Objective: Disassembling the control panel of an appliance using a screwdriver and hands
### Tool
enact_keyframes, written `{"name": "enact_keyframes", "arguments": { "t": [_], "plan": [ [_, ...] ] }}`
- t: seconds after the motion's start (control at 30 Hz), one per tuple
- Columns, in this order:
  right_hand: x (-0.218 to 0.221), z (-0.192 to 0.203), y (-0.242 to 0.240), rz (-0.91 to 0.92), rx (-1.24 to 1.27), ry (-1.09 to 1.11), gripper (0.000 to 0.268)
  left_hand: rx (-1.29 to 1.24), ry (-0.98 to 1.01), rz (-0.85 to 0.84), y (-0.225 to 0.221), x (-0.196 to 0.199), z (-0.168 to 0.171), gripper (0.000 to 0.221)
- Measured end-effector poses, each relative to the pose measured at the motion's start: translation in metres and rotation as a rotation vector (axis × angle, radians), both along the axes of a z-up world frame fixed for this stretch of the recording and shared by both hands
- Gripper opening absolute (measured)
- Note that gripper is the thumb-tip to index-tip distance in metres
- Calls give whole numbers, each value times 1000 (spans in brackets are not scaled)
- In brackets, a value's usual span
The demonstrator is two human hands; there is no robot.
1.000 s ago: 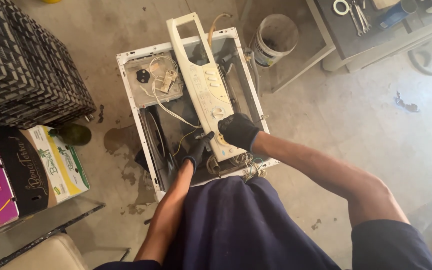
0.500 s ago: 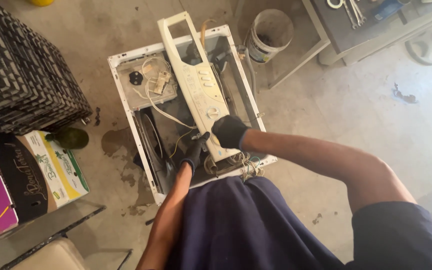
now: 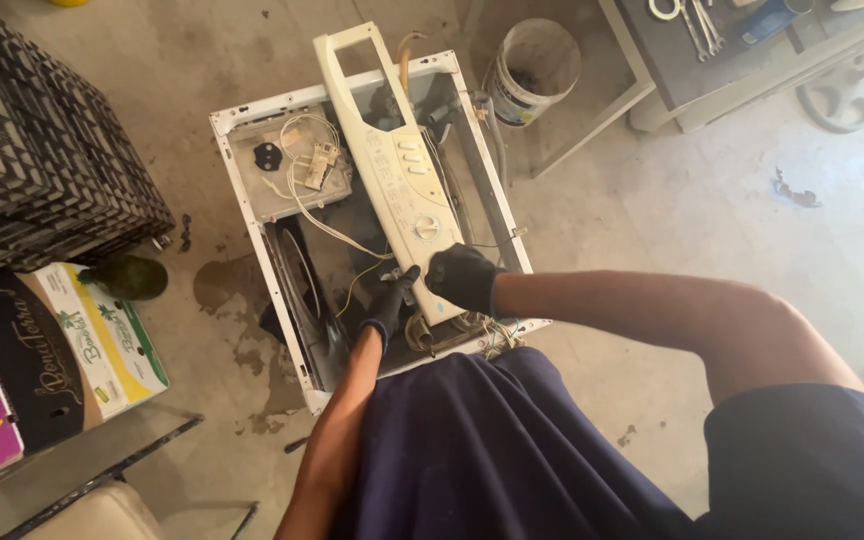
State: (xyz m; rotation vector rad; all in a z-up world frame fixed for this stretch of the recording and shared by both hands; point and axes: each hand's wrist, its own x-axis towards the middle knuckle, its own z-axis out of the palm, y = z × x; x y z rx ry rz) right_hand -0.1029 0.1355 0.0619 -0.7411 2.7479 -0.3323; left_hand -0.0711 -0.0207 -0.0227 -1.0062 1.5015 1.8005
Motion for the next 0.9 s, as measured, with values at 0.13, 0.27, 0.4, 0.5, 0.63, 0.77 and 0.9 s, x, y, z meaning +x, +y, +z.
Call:
{"name": "enact_keyframes", "arguments": {
  "t": [0.13,0.27,0.4,0.5,0.63,0.77,0.9],
  "plan": [
    [12,2,0,25,371,145,18,9,6,-32,2,2,11,89],
    [-47,-42,68,139,172,-364,23,-14,-12,-105,-2,-2,-1,93],
    [-26,30,51,-226,-267,-752,24,-63,-19,-100,-3,-4,29,95],
    [-2,-5,47,187,304,-2,35,-36,2,-73,1,-2,14,84],
    [12,-25,45,143,85,104,31,-44,7,-84,0,-7,-7,78],
    [-15,27,23,-108,273,-332,36,-2,38,4,-1,2,-9,75],
    [-48,64,48,-252,-132,-753,30,-19,-4,-26,-4,3,52,74]
  ]
}}
